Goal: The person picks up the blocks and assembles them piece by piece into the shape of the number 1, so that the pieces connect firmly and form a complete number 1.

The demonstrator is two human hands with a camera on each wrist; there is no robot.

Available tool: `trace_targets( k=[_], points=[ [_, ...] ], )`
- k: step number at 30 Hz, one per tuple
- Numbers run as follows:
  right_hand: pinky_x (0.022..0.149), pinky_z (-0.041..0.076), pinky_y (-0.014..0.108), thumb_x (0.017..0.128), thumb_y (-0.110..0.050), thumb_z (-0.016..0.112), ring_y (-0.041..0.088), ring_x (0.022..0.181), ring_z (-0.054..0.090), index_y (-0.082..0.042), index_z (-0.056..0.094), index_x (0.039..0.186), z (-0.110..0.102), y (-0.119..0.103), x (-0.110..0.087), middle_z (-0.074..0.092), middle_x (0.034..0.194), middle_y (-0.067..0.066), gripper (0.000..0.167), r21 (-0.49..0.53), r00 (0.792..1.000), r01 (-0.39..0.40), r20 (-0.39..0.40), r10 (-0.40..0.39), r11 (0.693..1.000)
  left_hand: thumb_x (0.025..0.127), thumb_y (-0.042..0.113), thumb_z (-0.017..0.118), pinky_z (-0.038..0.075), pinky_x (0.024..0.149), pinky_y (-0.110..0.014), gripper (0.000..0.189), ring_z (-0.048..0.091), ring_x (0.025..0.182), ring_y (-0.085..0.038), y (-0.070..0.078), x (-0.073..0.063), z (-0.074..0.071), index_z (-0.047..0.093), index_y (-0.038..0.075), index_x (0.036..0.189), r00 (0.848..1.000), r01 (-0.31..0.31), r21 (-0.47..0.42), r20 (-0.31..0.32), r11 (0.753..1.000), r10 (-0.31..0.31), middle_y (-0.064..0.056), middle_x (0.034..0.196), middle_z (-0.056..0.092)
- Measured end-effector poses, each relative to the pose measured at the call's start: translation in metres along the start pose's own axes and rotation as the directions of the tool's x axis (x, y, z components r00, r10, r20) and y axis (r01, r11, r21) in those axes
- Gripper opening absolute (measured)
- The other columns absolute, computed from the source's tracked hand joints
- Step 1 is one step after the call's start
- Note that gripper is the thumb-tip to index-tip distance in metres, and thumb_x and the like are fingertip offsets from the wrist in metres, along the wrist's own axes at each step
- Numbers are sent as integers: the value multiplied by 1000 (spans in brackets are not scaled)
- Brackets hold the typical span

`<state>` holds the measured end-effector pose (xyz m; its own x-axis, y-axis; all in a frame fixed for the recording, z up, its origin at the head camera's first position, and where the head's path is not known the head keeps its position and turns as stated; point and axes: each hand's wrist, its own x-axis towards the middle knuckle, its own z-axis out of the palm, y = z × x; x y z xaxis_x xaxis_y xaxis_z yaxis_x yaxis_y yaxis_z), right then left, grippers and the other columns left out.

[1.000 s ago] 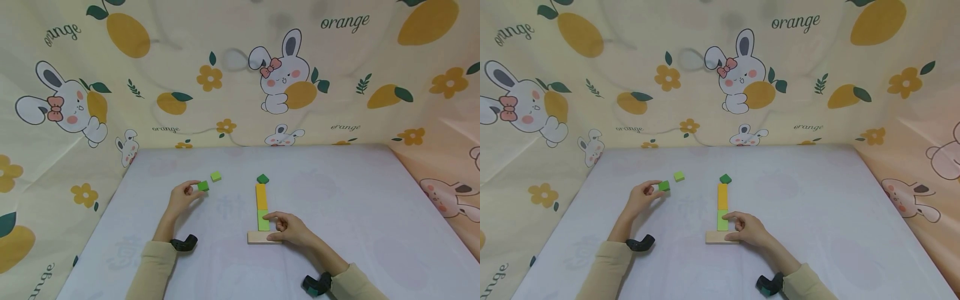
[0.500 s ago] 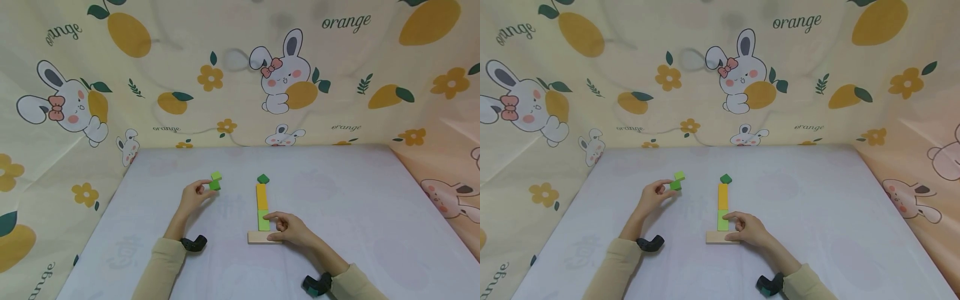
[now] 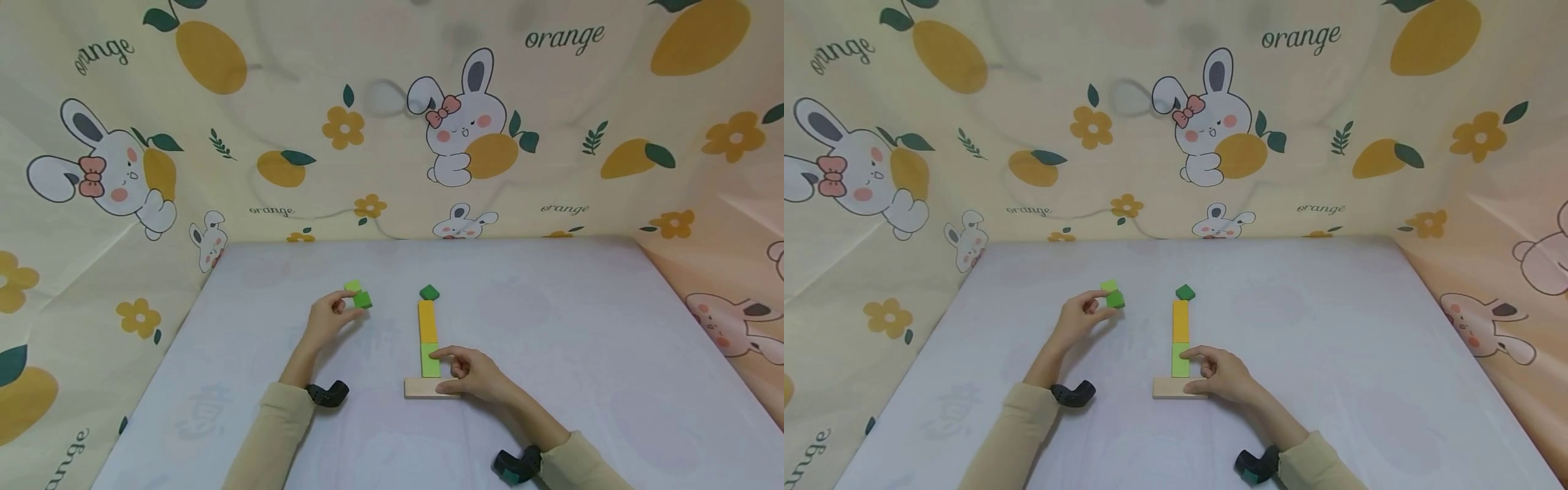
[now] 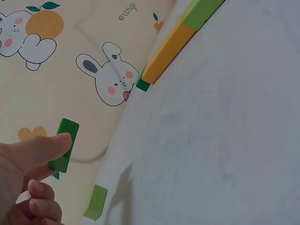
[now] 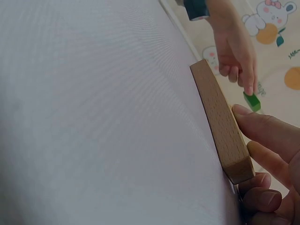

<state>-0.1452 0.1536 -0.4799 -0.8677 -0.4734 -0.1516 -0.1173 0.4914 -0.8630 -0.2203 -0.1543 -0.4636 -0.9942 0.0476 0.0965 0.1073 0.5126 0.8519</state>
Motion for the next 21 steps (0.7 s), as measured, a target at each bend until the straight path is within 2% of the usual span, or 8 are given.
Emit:
trace_targets(
  k=[10,21],
  points=[
    [62,31,19,76,-24,81,1,63,35,-8,62,122,1,-1,0,36,68,-2,52,-17,1000,11,-1,-11,1000,77,13,79,31,64,-22,37,32,62,-9,6,5,10,69,4,112,999,-30,13,-10,999,30,-1,70,39],
    [62,31,19,76,-23,81,2,63,35,-7,62,123,0,-3,-1,36,69,-1,53,-7,1000,3,-3,-3,1000,77,13,80,31,63,-22,37,33,63,-12,14,11,22,69,2,112,1000,-8,-19,3,1000,8,2,68,38]
  ],
)
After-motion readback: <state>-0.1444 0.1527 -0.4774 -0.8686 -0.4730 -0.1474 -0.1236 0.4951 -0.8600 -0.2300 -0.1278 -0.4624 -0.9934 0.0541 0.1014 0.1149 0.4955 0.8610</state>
